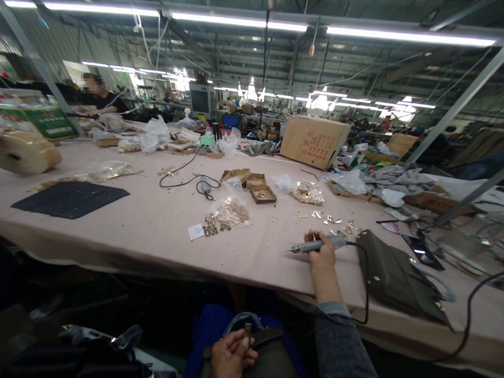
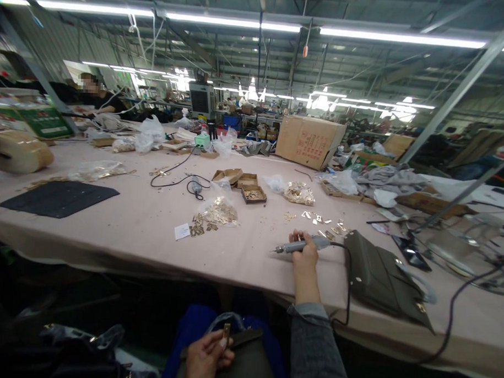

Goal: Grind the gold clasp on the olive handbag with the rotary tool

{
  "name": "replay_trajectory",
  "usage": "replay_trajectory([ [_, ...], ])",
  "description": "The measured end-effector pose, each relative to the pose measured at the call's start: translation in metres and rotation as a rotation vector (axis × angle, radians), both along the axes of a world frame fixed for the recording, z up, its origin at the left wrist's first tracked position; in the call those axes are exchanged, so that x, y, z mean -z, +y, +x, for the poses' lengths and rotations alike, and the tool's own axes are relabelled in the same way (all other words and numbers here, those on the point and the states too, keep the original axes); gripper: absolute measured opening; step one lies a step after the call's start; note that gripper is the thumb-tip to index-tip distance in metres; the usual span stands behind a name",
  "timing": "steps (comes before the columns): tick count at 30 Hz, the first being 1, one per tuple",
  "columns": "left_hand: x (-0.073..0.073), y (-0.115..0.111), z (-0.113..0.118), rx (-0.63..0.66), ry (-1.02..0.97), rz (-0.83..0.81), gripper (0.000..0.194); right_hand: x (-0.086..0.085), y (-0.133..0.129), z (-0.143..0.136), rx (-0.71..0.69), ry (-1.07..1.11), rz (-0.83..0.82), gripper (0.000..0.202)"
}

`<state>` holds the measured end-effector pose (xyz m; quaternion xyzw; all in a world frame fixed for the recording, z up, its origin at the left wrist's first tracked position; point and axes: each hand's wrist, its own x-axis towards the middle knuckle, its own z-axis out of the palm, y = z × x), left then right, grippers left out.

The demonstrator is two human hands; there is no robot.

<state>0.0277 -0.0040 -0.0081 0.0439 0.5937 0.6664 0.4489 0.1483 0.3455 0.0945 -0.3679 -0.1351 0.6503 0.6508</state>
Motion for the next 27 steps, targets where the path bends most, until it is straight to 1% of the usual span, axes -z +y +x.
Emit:
replay_trajectory([
  [4, 0.002, 0.001, -0.002, -0.009, -0.005, -0.004, 0.067, -0.001, 0.022, -0.02, 0.31, 0.019, -0.093, 0.028],
  [6, 0.003, 0.001, -0.002, -0.017, -0.019, -0.007, 0.068, 0.003, 0.029, -0.026, 0.393, -0.008, -0.118, 0.033],
  [9, 0.005, 0.002, -0.002, -0.031, -0.035, -0.023, 0.068, 0.01, 0.038, -0.033, 0.452, -0.032, -0.137, 0.038],
  [14, 0.005, 0.006, -0.003, -0.024, -0.032, -0.04, 0.067, 0.018, 0.048, -0.041, 0.498, -0.078, -0.154, 0.042],
  [18, 0.0, 0.009, -0.003, -0.031, -0.044, -0.044, 0.065, 0.021, 0.051, -0.045, 0.501, -0.104, -0.149, 0.041],
  [23, -0.011, 0.013, -0.004, -0.014, -0.029, -0.07, 0.064, 0.022, 0.049, -0.048, 0.504, -0.121, -0.134, 0.039],
  [25, -0.011, 0.013, -0.004, -0.003, -0.024, -0.078, 0.064, 0.021, 0.048, -0.049, 0.509, -0.127, -0.126, 0.038],
  [27, -0.009, 0.014, -0.004, 0.001, -0.026, -0.067, 0.065, 0.02, 0.047, -0.05, 0.509, -0.133, -0.124, 0.037],
])
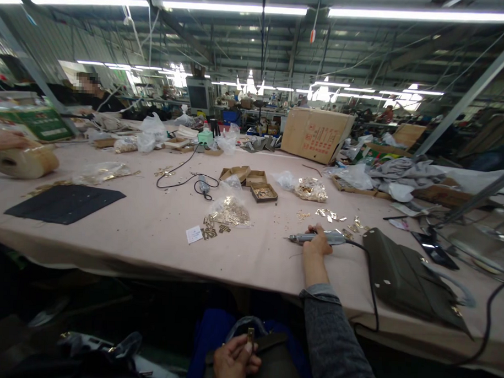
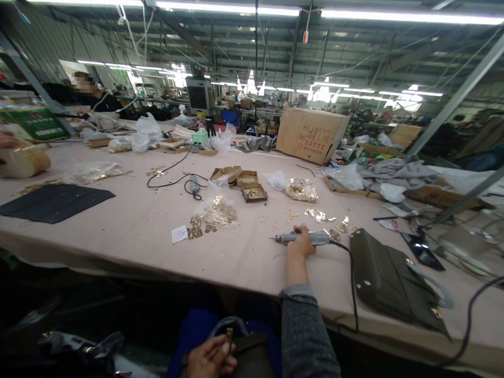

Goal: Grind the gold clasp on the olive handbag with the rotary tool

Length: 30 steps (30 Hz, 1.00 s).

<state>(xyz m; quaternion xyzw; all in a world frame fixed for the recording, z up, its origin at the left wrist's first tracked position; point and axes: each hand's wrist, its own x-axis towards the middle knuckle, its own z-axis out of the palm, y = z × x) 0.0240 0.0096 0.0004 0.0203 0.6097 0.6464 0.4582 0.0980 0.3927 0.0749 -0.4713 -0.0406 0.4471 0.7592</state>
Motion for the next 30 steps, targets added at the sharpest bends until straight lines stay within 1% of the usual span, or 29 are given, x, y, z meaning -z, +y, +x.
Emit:
replay_trajectory([
  [5, 0.012, 0.0, 0.002, -0.007, -0.003, 0.013, 0.068, 0.002, 0.0, 0.0, -0.015, -0.001, 0.019, 0.038],
  [9, 0.016, -0.001, 0.002, -0.009, 0.006, 0.021, 0.067, 0.005, 0.001, 0.003, -0.063, -0.058, 0.031, 0.039],
  [12, 0.015, -0.002, 0.001, 0.006, 0.019, 0.027, 0.065, 0.007, 0.002, 0.005, -0.077, -0.086, 0.018, 0.041],
  [17, 0.014, -0.003, 0.001, 0.018, 0.028, 0.022, 0.061, 0.005, 0.001, 0.005, -0.052, -0.046, 0.027, 0.039],
  [24, 0.015, -0.002, 0.002, 0.001, 0.017, 0.015, 0.065, 0.0, -0.003, 0.005, -0.044, 0.011, 0.043, 0.035],
  [27, 0.009, -0.002, 0.001, -0.006, 0.017, 0.024, 0.066, -0.002, -0.004, 0.005, -0.047, 0.004, 0.041, 0.035],
  [30, 0.001, -0.002, -0.001, -0.004, 0.022, 0.016, 0.066, -0.002, -0.004, 0.005, -0.052, -0.03, 0.032, 0.039],
])
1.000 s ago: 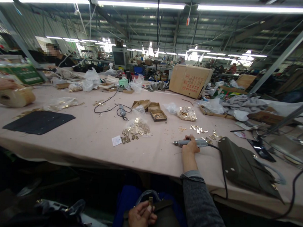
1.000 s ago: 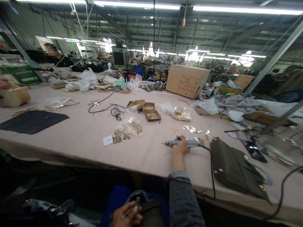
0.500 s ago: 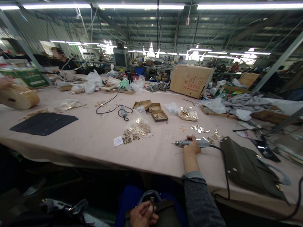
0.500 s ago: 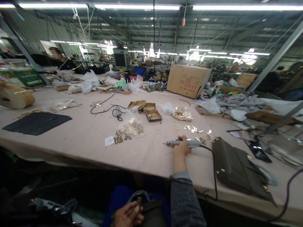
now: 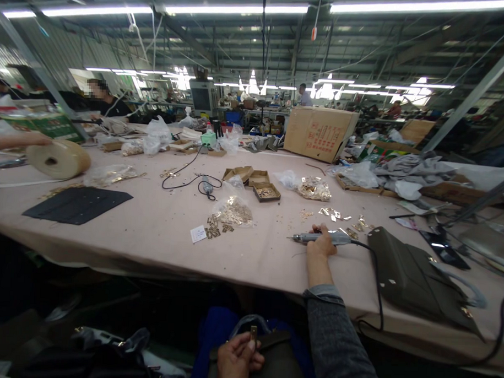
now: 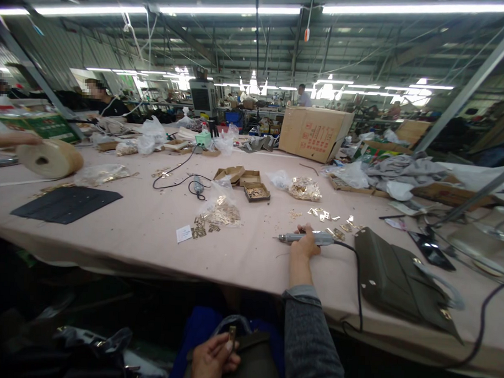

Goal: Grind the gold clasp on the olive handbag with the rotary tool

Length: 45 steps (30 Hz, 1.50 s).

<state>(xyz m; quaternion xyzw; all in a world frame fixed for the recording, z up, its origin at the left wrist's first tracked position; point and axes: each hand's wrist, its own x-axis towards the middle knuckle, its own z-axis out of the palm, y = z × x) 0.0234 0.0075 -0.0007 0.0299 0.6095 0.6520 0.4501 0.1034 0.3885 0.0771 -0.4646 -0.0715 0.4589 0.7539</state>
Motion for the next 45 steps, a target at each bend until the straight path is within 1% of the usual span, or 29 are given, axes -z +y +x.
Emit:
replay_trajectory([
  [3, -0.002, -0.001, 0.0, 0.004, -0.003, -0.001, 0.064, 0.002, 0.001, 0.0, 0.006, -0.006, -0.001, 0.042],
  [5, 0.002, -0.002, 0.001, 0.003, -0.003, 0.011, 0.063, 0.002, 0.002, 0.001, 0.02, 0.008, -0.002, 0.044],
  [7, 0.01, -0.003, 0.001, 0.007, 0.001, 0.025, 0.062, 0.002, 0.003, 0.001, 0.02, 0.022, -0.012, 0.046],
  [10, 0.02, -0.003, -0.001, 0.015, 0.007, 0.041, 0.061, -0.005, 0.002, 0.004, -0.019, 0.053, -0.023, 0.043],
  [13, 0.02, -0.004, -0.004, 0.047, 0.013, 0.033, 0.06, -0.017, -0.014, 0.011, -0.086, 0.061, 0.033, 0.038],
  [15, 0.014, -0.006, -0.004, 0.075, 0.017, 0.021, 0.059, -0.027, -0.036, 0.017, -0.162, 0.054, 0.111, 0.034],
  [17, 0.008, -0.006, -0.003, 0.089, 0.014, 0.022, 0.058, -0.036, -0.066, 0.021, -0.269, 0.042, 0.195, 0.032],
  [18, 0.006, -0.006, -0.003, 0.074, 0.003, 0.019, 0.058, -0.041, -0.083, 0.022, -0.325, 0.023, 0.226, 0.032],
  [20, 0.004, -0.006, -0.001, 0.053, -0.022, 0.009, 0.057, -0.047, -0.12, 0.02, -0.421, -0.037, 0.243, 0.033],
  [22, 0.004, -0.006, 0.0, 0.057, -0.04, 0.002, 0.054, -0.051, -0.159, 0.013, -0.495, -0.096, 0.221, 0.036],
  [24, 0.004, -0.007, 0.002, 0.071, -0.046, 0.002, 0.049, -0.05, -0.196, 0.004, -0.537, -0.149, 0.193, 0.039],
  [26, 0.003, -0.008, 0.003, 0.082, -0.042, 0.011, 0.044, -0.044, -0.227, -0.006, -0.559, -0.21, 0.191, 0.038],
  [29, 0.001, -0.008, 0.004, 0.098, -0.029, 0.021, 0.037, -0.031, -0.257, -0.019, -0.593, -0.288, 0.229, 0.034],
  [31, 0.0, -0.008, 0.004, 0.099, -0.014, 0.016, 0.034, -0.024, -0.268, -0.024, -0.622, -0.334, 0.258, 0.031],
  [34, -0.003, -0.008, 0.003, 0.09, -0.003, 0.005, 0.032, -0.018, -0.276, -0.027, -0.659, -0.41, 0.288, 0.028],
  [40, -0.009, -0.01, 0.002, 0.082, 0.001, 0.001, 0.033, -0.014, -0.28, -0.031, -0.663, -0.442, 0.323, 0.025],
  [45, -0.007, -0.009, 0.003, 0.089, 0.008, -0.018, 0.028, -0.012, -0.282, -0.031, -0.68, -0.486, 0.316, 0.022],
])
